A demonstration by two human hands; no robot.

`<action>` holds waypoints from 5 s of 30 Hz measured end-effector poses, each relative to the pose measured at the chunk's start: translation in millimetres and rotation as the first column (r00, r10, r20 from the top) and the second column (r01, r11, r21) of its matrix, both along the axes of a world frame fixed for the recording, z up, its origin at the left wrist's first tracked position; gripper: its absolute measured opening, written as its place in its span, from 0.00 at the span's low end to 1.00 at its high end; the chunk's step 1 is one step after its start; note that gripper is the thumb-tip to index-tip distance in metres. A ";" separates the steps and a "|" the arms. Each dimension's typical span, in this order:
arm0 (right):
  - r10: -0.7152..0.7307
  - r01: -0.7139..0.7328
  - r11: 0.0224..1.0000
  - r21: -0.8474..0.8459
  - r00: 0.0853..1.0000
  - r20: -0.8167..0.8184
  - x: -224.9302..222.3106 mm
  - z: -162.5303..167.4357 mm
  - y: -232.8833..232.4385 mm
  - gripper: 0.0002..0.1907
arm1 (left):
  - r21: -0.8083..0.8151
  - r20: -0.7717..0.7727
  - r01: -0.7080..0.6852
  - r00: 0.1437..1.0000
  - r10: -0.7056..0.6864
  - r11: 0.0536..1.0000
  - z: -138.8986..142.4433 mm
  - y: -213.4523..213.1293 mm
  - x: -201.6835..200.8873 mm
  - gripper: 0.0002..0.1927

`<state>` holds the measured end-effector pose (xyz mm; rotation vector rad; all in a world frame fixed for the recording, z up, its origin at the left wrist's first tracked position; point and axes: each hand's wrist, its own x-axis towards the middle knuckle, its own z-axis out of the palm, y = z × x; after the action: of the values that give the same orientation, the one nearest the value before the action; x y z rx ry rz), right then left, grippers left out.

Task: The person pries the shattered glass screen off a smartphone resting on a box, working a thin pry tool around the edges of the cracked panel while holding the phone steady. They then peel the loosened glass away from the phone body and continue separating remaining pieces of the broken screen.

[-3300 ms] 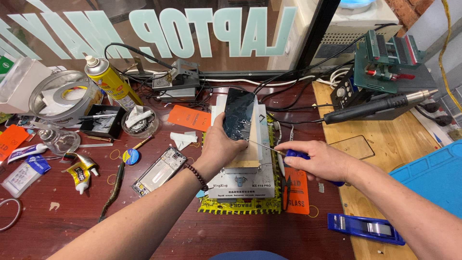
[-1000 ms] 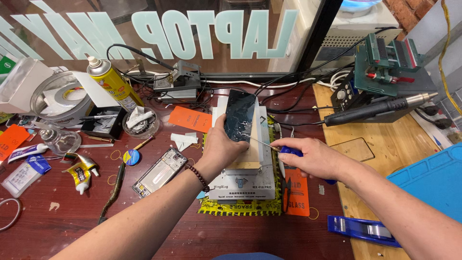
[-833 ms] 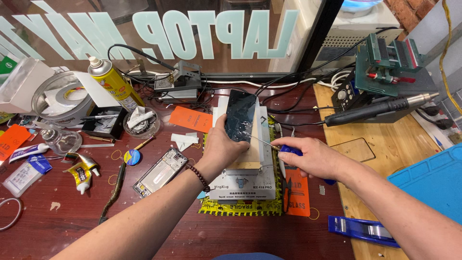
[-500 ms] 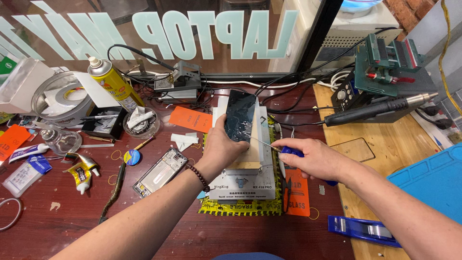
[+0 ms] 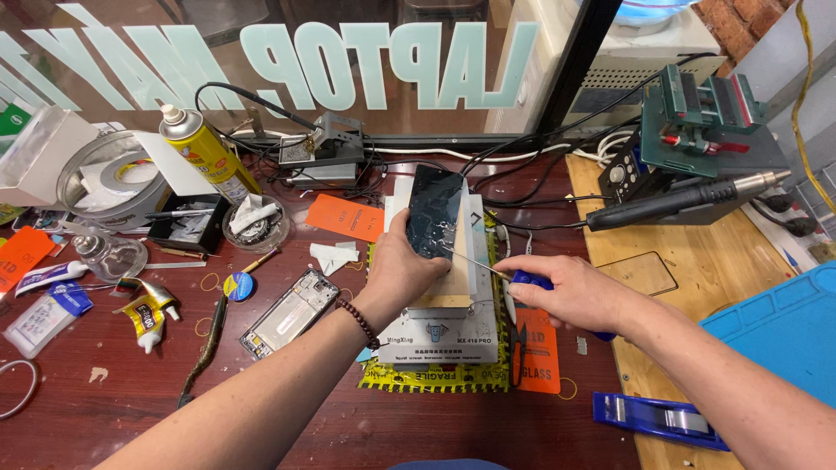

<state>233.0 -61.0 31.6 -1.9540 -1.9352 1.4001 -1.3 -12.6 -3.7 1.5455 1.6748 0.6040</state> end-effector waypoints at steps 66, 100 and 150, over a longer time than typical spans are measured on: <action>0.002 -0.001 0.999 0.048 1.000 -0.018 -0.9 -8.4 12.3 0.25 | 0.035 -0.026 -0.014 1.000 0.015 0.999 -3.3 0.6 -0.6 0.53; -0.026 0.026 0.999 0.022 1.000 0.011 -3.2 -6.8 9.4 0.24 | 0.006 -0.019 -0.006 1.000 0.006 1.000 -5.1 0.7 -1.1 0.52; -0.057 0.056 0.998 0.012 0.997 0.055 -2.8 -1.0 17.2 0.23 | 0.008 -0.008 0.002 1.000 -0.002 1.000 -5.1 0.7 -1.2 0.51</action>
<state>230.3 -43.8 30.6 -2.0471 -1.8892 1.3340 -2.4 -11.9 -8.8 1.5572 1.6788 0.6048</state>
